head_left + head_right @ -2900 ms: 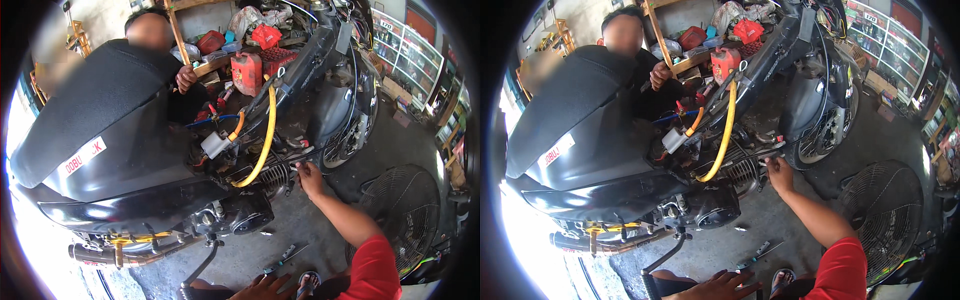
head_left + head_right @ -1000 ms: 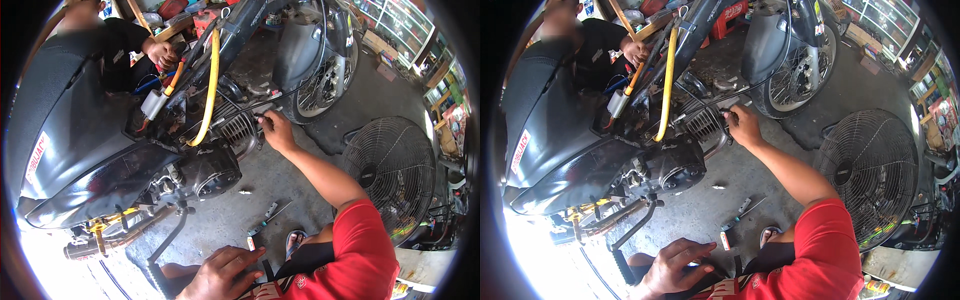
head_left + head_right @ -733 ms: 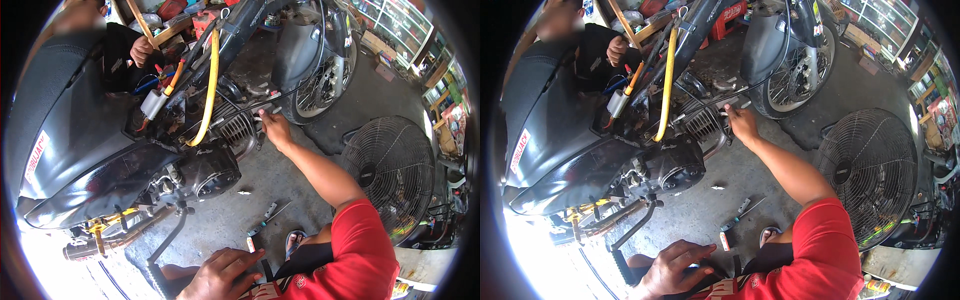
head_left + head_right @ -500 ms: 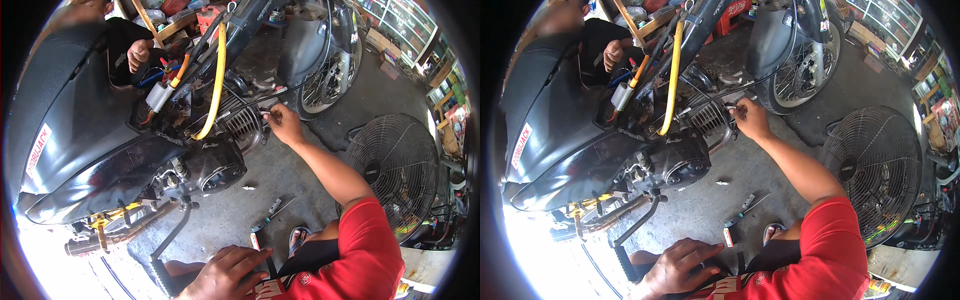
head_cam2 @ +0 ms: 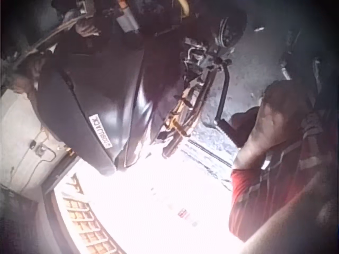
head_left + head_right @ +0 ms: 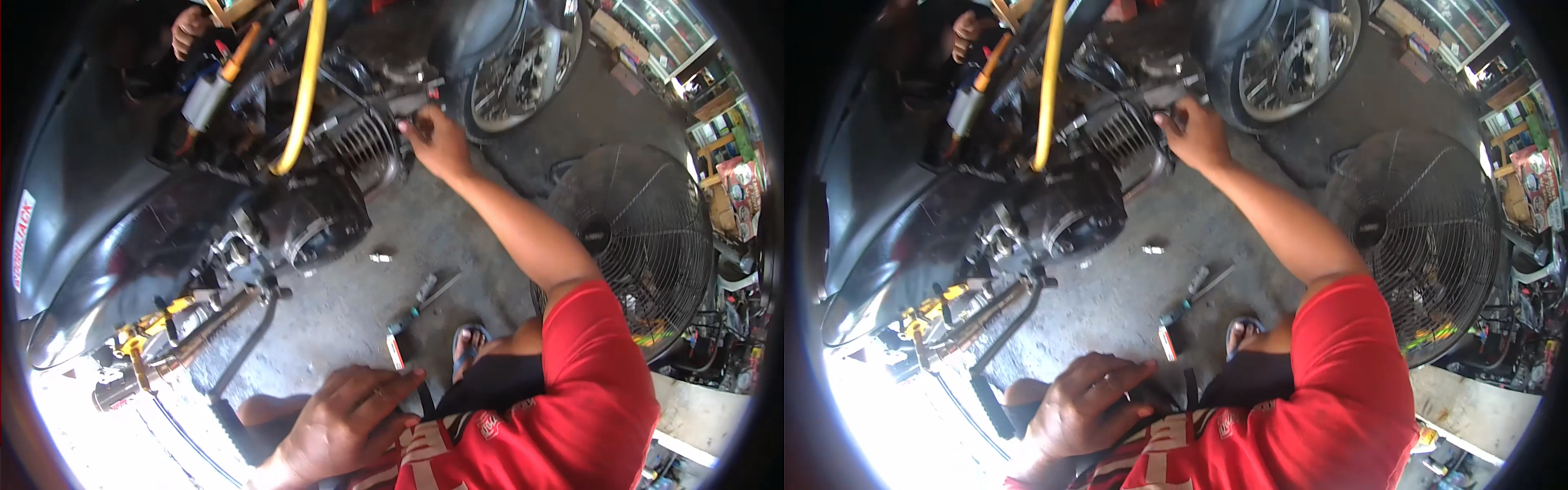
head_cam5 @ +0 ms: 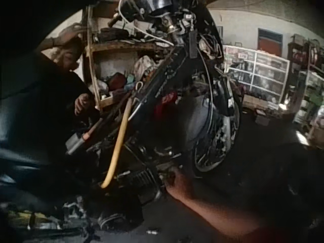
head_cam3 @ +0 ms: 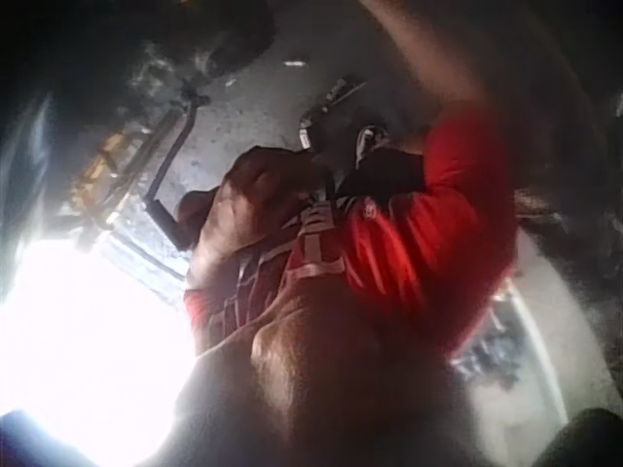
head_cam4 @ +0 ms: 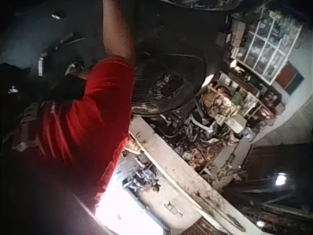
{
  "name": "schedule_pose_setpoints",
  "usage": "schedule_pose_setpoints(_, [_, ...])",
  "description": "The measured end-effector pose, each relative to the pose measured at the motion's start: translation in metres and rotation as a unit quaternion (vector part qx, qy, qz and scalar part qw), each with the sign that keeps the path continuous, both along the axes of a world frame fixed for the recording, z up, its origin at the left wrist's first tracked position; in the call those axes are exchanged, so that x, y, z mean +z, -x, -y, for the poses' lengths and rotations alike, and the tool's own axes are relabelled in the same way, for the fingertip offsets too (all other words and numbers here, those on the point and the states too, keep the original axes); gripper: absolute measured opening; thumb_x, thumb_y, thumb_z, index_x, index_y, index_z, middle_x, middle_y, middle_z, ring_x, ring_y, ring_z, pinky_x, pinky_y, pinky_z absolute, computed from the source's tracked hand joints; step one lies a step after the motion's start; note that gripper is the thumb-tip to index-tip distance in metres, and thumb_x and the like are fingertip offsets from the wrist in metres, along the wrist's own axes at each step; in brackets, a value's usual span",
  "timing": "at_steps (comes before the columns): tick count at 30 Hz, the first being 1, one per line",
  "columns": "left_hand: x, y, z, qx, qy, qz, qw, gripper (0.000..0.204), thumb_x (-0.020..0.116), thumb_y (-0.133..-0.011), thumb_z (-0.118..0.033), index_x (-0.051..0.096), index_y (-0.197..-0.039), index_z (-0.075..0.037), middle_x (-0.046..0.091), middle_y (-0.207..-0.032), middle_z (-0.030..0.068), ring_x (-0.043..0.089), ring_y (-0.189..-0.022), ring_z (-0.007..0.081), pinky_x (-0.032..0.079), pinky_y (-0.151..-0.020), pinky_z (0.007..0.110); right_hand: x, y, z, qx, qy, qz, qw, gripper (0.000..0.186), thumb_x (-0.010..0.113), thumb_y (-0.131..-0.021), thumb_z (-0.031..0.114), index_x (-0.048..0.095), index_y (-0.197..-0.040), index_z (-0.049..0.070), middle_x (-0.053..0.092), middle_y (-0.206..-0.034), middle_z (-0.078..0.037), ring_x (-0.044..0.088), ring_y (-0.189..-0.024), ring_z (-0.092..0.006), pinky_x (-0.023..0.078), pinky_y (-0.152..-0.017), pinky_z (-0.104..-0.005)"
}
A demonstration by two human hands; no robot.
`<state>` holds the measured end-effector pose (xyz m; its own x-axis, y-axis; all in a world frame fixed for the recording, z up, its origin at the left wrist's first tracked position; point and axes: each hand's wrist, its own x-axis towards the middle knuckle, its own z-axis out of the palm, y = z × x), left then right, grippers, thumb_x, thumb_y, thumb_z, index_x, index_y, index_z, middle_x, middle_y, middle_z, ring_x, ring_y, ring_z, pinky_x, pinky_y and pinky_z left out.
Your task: The person installs a spark plug into a motorcycle engine block by hand and works on the adjacent engine components using a screwdriver.
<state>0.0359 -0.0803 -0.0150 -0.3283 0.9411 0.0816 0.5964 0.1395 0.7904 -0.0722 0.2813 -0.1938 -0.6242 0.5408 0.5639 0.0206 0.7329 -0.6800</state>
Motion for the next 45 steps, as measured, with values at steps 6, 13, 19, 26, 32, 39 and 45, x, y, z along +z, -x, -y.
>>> schedule_pose_setpoints(6, [0.002,-0.004,-0.003,-0.001,0.023,0.010,1.000,0.039,0.076,-0.082,-0.012,0.069,-0.120,-0.010,0.069,-0.111,0.0109,0.066,-0.102,0.0322,0.056,-0.088,0.042,-0.005,0.006,0.000,-0.015,-0.047,0.017,0.999,0.039,0.070,-0.095,0.036,0.064,-0.079,0.001,0.059,-0.060,-0.012,0.056,-0.054,-0.0253,0.043,-0.056,-0.0390])
schedule_pose_setpoints(13, [0.003,-0.001,-0.010,-0.007,0.034,0.034,0.999,0.043,0.075,-0.081,-0.009,0.068,-0.124,-0.010,0.070,-0.112,0.0122,0.066,-0.102,0.0325,0.056,-0.088,0.043,-0.003,0.013,-0.005,-0.019,0.190,0.109,0.976,0.048,0.067,-0.096,0.044,0.065,-0.071,0.002,0.061,-0.057,-0.014,0.066,-0.058,-0.0304,0.046,-0.055,-0.0409])
schedule_pose_setpoints(19, [0.001,-0.001,-0.005,0.002,0.034,0.001,0.999,0.046,0.075,-0.080,-0.009,0.068,-0.126,-0.010,0.069,-0.115,0.0130,0.066,-0.104,0.0323,0.056,-0.091,0.042,-0.002,0.006,0.006,-0.006,0.067,0.050,0.997,0.033,0.073,-0.092,0.033,0.069,-0.084,0.002,0.067,-0.068,-0.014,0.068,-0.062,-0.0290,0.048,-0.058,-0.0398])
schedule_pose_setpoints(26, [-0.007,0.002,-0.004,-0.021,0.045,0.021,0.999,0.043,0.075,-0.081,-0.010,0.068,-0.124,-0.010,0.067,-0.119,0.0123,0.064,-0.108,0.0317,0.056,-0.093,0.041,-0.011,0.017,0.001,-0.010,0.258,0.077,0.963,0.053,0.066,-0.097,0.043,0.065,-0.067,0.000,0.062,-0.058,-0.010,0.058,-0.054,-0.0189,0.041,-0.053,-0.0367])
schedule_pose_setpoints(32, [-0.008,0.002,-0.002,-0.015,0.043,-0.015,0.999,0.041,0.075,-0.080,-0.009,0.069,-0.121,-0.009,0.067,-0.115,0.0119,0.064,-0.108,0.0311,0.055,-0.094,0.041,-0.048,-0.023,0.004,0.120,0.279,0.111,0.946,0.053,0.066,-0.096,0.051,0.065,-0.068,0.005,0.059,-0.057,-0.005,0.055,-0.055,-0.0157,0.040,-0.054,-0.0375])
schedule_pose_setpoints(39, [0.004,0.001,-0.003,-0.006,0.032,-0.004,0.999,0.044,0.074,-0.078,-0.008,0.068,-0.122,-0.008,0.067,-0.113,0.0119,0.064,-0.107,0.0302,0.055,-0.094,0.042,-0.160,-0.161,0.048,0.536,-0.235,0.432,0.686,0.045,0.066,-0.080,0.011,0.064,-0.125,0.018,0.056,-0.115,-0.009,0.056,-0.114,-0.0289,0.051,-0.093,-0.0441])
schedule_pose_setpoints(45, [0.005,0.005,-0.004,-0.024,0.017,-0.011,0.999,0.045,0.074,-0.078,-0.008,0.067,-0.123,-0.008,0.068,-0.111,0.0119,0.066,-0.104,0.0306,0.055,-0.093,0.041,-0.201,-0.159,0.048,0.526,-0.216,0.450,0.689,0.037,0.071,-0.083,0.013,0.064,-0.119,0.012,0.059,-0.113,-0.009,0.057,-0.116,-0.0282,0.050,-0.096,-0.0440])
